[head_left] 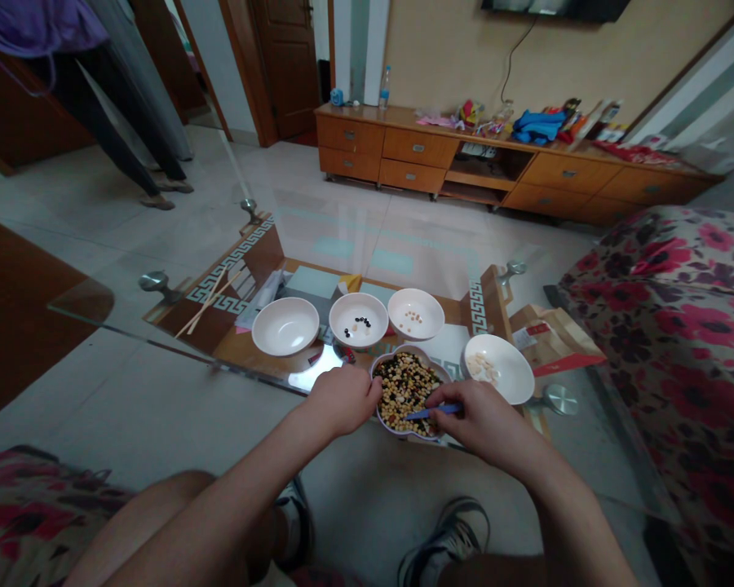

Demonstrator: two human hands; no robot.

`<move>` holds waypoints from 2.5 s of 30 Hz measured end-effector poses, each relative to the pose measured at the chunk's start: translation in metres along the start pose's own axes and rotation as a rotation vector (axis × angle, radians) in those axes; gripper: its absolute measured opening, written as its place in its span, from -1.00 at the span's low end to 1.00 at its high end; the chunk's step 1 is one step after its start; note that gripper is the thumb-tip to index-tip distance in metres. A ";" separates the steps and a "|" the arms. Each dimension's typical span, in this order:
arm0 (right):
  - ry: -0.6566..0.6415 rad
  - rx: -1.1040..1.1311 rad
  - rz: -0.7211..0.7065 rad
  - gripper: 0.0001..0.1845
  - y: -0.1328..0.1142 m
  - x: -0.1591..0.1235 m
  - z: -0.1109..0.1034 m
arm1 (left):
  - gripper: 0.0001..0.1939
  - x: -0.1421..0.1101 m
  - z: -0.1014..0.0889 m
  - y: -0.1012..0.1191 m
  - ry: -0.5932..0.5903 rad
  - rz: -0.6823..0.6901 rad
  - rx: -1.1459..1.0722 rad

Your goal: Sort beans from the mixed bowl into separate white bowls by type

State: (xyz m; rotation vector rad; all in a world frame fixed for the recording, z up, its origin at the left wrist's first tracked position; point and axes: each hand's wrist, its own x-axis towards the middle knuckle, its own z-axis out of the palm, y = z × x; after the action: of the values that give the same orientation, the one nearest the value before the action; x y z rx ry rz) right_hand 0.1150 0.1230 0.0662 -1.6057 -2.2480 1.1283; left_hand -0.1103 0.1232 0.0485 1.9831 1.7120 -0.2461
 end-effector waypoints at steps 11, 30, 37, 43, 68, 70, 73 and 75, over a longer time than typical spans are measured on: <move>0.011 0.007 0.034 -0.84 0.002 0.001 0.003 | -0.36 0.000 0.000 -0.001 -0.001 0.011 0.004; 0.003 -0.027 0.038 -0.79 0.003 0.001 0.000 | -0.36 -0.001 0.000 0.000 0.001 0.007 -0.008; -0.042 -0.044 0.075 -0.77 -0.002 0.003 0.000 | -0.37 0.000 0.001 -0.001 -0.004 0.005 0.004; -0.057 -0.053 0.095 -0.77 -0.005 0.003 -0.001 | -0.36 0.001 0.001 -0.001 -0.003 0.003 -0.001; 0.295 -0.013 -0.028 -0.71 -0.004 0.005 -0.014 | -0.36 0.001 0.002 -0.001 -0.005 0.015 -0.017; 0.418 -0.035 -0.032 -0.70 -0.003 0.009 -0.016 | -0.37 0.001 0.002 -0.001 0.000 0.009 -0.022; 0.612 -0.050 -0.014 -0.68 -0.002 0.018 -0.016 | -0.37 0.001 0.002 -0.002 0.003 0.010 -0.028; 0.723 -0.062 -0.006 -0.66 -0.002 0.025 -0.014 | -0.38 0.002 0.003 -0.002 0.004 0.016 -0.029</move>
State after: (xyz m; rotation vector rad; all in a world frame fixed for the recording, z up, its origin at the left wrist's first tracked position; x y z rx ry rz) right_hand 0.1108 0.1507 0.0703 -1.6662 -1.8030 0.3661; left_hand -0.1113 0.1235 0.0451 1.9766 1.6924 -0.2105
